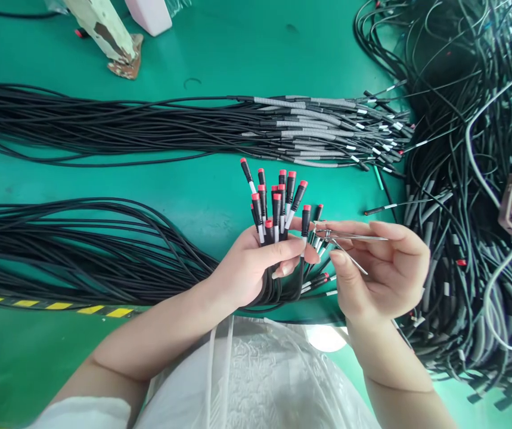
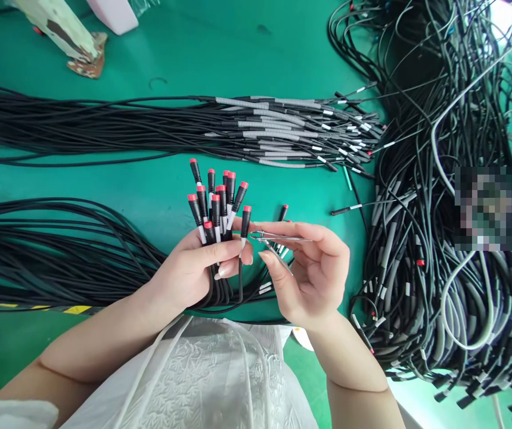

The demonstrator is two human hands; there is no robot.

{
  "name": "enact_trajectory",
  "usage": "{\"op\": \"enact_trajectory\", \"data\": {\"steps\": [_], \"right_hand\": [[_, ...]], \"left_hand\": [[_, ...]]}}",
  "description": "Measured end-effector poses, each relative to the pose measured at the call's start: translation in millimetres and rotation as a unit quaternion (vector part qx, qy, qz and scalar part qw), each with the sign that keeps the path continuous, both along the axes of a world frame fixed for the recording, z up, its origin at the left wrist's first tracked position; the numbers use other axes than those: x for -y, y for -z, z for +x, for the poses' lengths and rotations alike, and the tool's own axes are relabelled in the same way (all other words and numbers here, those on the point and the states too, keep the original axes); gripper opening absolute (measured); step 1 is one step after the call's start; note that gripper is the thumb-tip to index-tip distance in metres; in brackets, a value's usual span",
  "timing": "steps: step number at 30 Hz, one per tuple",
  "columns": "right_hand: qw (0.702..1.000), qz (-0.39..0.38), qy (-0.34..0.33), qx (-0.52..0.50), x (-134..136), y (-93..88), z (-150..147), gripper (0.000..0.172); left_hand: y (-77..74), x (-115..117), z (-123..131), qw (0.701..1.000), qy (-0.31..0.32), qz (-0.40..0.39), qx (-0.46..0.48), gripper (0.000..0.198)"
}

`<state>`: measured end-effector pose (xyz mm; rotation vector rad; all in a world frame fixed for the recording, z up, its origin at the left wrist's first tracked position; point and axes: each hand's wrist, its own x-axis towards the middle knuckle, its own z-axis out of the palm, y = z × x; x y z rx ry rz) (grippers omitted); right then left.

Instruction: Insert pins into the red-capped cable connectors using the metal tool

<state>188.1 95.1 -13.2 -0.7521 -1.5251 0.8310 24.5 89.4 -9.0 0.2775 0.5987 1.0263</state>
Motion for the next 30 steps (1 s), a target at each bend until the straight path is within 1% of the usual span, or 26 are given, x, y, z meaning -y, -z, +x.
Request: {"op": "enact_trajectory", "data": {"steps": [4,9,12,16,22,25,27,28,30], "right_hand": [[1.0,0.025,-0.006,0.015,-1.3,3.9,-0.6,0.055],[0.998,0.059,0.0,0.031,-3.9,6.3,-1.4,0.057],[0.997,0.06,0.012,0.051,-4.1,6.1,-0.4,0.055],[0.994,0.06,0.026,0.083,-3.3,6.5,1.6,0.053],[0.992,0.063,0.043,0.102,-1.4,6.8,2.1,0.051],[0.994,0.057,0.037,0.087,-0.4,4.4,2.4,0.046],[0.996,0.044,0.055,0.063,-1.0,2.1,3.4,0.043],[0.996,0.029,0.072,0.052,-1.7,0.9,4.3,0.038],[0.994,-0.043,0.089,0.049,-4.5,-1.0,6.7,0.019]], "left_hand": [[-0.7,-0.7,0.0,1.0,0.0,-0.003,-0.006,0.008],[-0.7,-1.2,-0.7,0.999,0.003,-0.015,-0.028,0.008],[-0.9,-1.6,-0.4,0.999,0.003,-0.019,-0.036,0.01],[-1.6,-2.5,0.0,0.999,0.005,-0.017,-0.031,0.007],[-0.4,-2.3,-0.5,0.999,0.011,-0.012,-0.027,0.007],[0.4,-1.5,-0.4,0.999,0.011,-0.015,-0.027,0.007],[0.3,-1.0,-0.3,0.999,0.011,-0.012,-0.028,0.008],[0.0,-0.9,-0.2,1.0,0.009,-0.01,-0.029,0.01],[-0.8,-1.0,-0.2,0.999,0.004,-0.004,-0.033,0.01]]}}
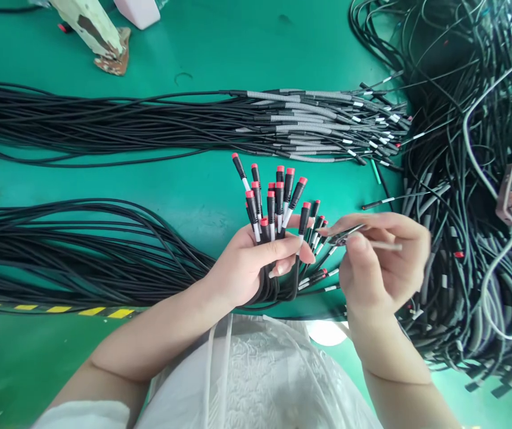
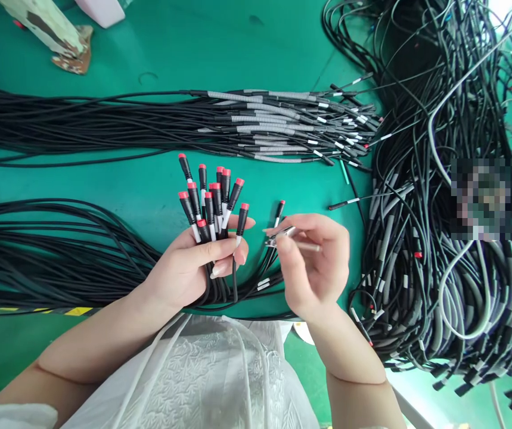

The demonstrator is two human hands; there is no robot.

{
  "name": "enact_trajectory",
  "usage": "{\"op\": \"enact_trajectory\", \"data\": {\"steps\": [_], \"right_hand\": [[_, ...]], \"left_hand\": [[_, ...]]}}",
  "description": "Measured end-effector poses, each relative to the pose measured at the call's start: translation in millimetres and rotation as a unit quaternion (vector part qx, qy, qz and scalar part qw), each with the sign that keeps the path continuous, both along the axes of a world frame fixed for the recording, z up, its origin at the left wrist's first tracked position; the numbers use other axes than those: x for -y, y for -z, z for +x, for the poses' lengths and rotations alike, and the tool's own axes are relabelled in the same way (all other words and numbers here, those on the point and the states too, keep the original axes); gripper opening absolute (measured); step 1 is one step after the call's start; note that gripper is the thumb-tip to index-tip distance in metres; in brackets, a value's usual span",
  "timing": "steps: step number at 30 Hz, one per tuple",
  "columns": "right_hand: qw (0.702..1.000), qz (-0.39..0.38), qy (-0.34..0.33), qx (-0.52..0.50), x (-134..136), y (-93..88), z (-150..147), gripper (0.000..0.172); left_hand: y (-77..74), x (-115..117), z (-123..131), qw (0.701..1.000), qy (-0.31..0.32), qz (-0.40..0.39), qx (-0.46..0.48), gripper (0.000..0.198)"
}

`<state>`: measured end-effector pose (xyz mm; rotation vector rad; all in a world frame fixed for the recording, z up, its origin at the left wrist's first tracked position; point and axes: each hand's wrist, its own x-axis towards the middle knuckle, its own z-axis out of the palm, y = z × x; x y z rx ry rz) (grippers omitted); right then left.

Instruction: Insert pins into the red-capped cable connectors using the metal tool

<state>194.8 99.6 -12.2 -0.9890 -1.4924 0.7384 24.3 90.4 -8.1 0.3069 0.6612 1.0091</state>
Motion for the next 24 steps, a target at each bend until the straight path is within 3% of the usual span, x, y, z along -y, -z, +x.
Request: {"op": "enact_trajectory", "data": {"steps": [2,4,6,10,15,20,24], "right_hand": [[0.991,-0.117,-0.058,-0.002,-3.6,-1.1,2.0,0.005],[0.963,-0.223,-0.152,-0.024,-7.0,-2.0,2.2,0.012],[0.935,-0.276,-0.214,-0.067,-9.0,-3.3,0.4,0.015],[0.927,-0.274,-0.232,-0.109,-8.9,-5.8,-3.5,0.012],[0.961,-0.208,-0.178,-0.017,-8.9,-5.7,2.7,0.018],[0.959,-0.204,-0.196,-0.018,-10.0,-7.5,6.0,0.02],[0.966,-0.197,-0.168,0.004,-9.2,-7.3,4.6,0.019]], "left_hand": [[-1.0,-0.3,0.0,1.0,0.005,0.011,-0.004,0.005],[-1.8,-0.7,0.2,1.0,0.017,0.02,-0.005,0.005],[-2.1,-0.9,0.6,1.0,0.024,0.018,-0.006,0.01],[-0.8,-0.7,1.6,1.0,0.026,0.007,-0.015,0.018],[1.3,-0.3,0.9,0.999,0.035,0.004,-0.031,0.026],[1.9,0.5,0.3,0.998,0.039,0.0,-0.044,0.027],[2.0,0.5,1.6,0.997,0.042,0.002,-0.062,0.023]]}}
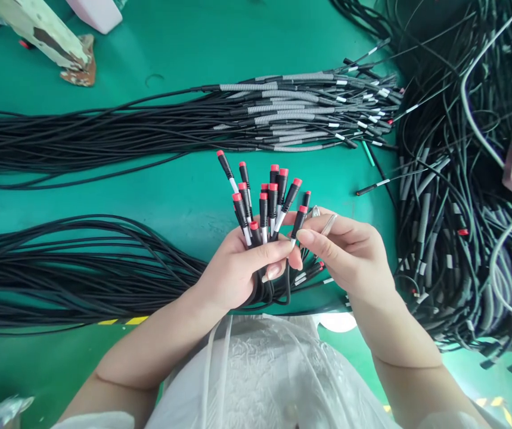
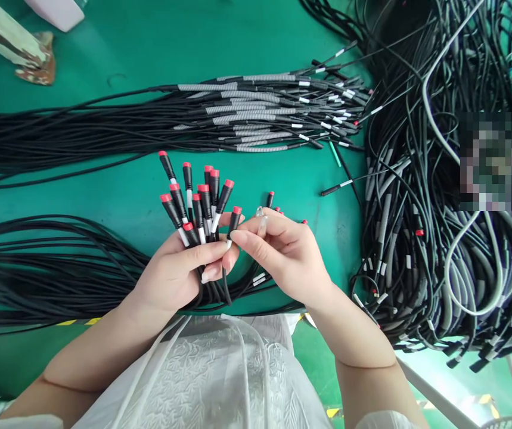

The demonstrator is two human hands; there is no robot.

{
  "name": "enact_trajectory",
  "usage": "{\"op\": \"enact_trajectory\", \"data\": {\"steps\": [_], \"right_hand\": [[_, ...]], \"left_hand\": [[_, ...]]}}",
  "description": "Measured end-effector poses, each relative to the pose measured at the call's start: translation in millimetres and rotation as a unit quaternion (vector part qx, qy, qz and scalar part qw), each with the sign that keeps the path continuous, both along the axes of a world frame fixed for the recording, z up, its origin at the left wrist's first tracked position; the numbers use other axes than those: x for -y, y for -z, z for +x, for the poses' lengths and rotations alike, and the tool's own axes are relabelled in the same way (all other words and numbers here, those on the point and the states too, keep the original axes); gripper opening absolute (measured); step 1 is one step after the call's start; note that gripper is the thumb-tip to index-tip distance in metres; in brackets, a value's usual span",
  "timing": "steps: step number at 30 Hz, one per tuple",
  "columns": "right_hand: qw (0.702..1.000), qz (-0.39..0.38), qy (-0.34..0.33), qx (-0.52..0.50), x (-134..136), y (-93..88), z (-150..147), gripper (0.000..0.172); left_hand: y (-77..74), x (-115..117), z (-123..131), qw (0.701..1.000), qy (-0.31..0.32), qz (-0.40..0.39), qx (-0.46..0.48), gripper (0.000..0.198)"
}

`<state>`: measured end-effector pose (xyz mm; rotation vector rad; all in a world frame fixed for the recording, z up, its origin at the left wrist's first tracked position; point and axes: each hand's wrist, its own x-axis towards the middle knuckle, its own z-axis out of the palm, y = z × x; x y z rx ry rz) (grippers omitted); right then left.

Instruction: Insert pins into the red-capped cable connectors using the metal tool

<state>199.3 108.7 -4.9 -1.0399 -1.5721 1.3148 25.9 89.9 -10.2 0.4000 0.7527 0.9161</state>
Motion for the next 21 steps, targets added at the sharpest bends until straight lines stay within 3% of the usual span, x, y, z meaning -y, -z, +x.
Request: {"op": "enact_trajectory", "data": {"steps": [5,10,14,17,21], "right_hand": [[0.999,0.014,0.05,0.001,1,3.2,5,0.014],[0.99,0.019,0.137,-0.008,1,3.3,8,0.023],[0.987,0.097,0.12,-0.036,3,3.2,0,0.046],[0.978,0.154,0.136,-0.04,7,3.7,-7,0.039],[0.967,0.219,0.111,-0.068,11,6.6,-11,0.046]], "left_hand": [[-3.4,-2,1,1.0,-0.019,-0.013,-0.017,0.018],[-4.8,-3,1,0.999,-0.031,-0.021,-0.02,0.012],[-4.8,-3,3,0.998,-0.054,-0.03,-0.01,0.013],[-4.0,-3,3,0.997,-0.069,-0.039,-0.002,0.016],[-1.9,-3,3,0.997,-0.067,-0.034,0.025,0.015]]}}
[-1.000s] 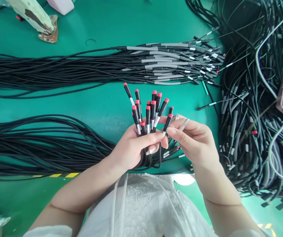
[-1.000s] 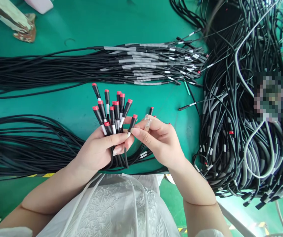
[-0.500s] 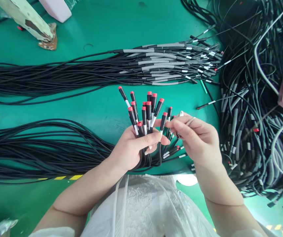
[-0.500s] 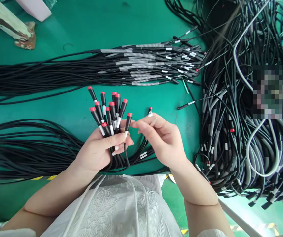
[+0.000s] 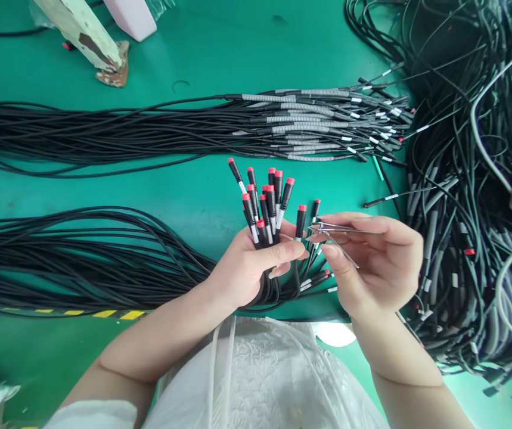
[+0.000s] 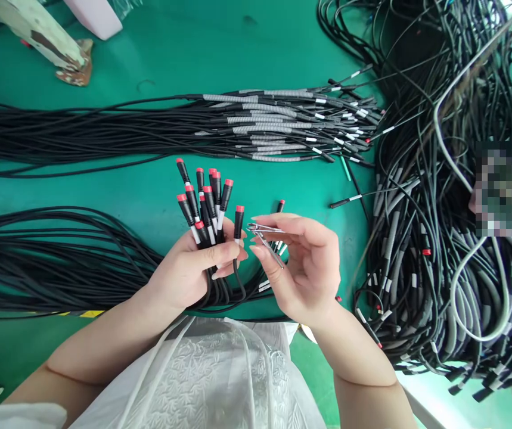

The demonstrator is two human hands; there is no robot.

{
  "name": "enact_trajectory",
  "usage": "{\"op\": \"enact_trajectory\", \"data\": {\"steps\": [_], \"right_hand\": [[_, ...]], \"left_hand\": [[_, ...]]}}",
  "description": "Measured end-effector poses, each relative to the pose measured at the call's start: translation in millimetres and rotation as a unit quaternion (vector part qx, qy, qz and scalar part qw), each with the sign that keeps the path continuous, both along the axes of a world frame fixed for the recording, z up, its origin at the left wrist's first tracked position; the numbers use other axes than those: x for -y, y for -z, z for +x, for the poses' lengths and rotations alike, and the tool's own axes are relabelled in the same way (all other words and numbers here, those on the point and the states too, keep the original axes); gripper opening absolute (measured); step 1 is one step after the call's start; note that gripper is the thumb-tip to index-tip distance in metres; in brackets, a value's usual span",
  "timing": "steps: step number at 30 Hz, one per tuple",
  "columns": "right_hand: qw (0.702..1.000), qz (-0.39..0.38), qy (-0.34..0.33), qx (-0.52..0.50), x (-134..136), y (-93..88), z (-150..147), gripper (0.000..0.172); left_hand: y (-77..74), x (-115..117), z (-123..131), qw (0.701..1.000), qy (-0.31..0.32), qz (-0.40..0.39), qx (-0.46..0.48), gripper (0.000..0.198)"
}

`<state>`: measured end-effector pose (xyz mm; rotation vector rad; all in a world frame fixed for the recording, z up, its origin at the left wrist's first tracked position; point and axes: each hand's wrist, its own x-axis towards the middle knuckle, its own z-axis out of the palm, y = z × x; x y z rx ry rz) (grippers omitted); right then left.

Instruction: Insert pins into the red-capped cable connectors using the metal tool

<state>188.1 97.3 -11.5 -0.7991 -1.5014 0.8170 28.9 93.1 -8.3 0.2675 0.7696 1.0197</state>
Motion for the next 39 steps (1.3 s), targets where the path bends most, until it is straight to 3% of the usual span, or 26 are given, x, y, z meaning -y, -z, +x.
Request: {"op": "enact_trajectory", "data": {"steps": [12,19,24,27,29,33,39], "right_hand": [[0.997,0.05,-0.039,0.034,-3,5.2,-1,0.055],[0.996,0.031,-0.004,0.086,2,6.8,3,0.047],[0.995,0.022,0.042,0.093,-1,5.9,7,0.044],[0.991,0.036,0.071,0.105,-4,0.3,8,0.025],[0.984,0.029,0.016,0.175,-4,-3.1,8,0.011],[0.931,0.007,-0.125,0.344,-2,-2.7,0,0.011],[0.936,-0.056,-0.139,0.32,-2,-3.2,-2,0.03]], "left_hand": [[1.5,0,0,1.0,0.005,0.002,0.022,0.015],[0.0,0,0,1.0,0.018,-0.009,0.003,0.023],[2.5,0,2,1.0,0.003,-0.023,-0.003,0.018],[4.4,0,1,1.0,-0.013,-0.022,-0.002,0.016],[5.7,0,-2,1.0,-0.023,-0.018,-0.01,0.012],[7.8,1,-4,0.999,-0.032,-0.012,-0.011,0.015],[5.5,-1,-2,0.998,-0.06,0.018,-0.01,0.016]]}}
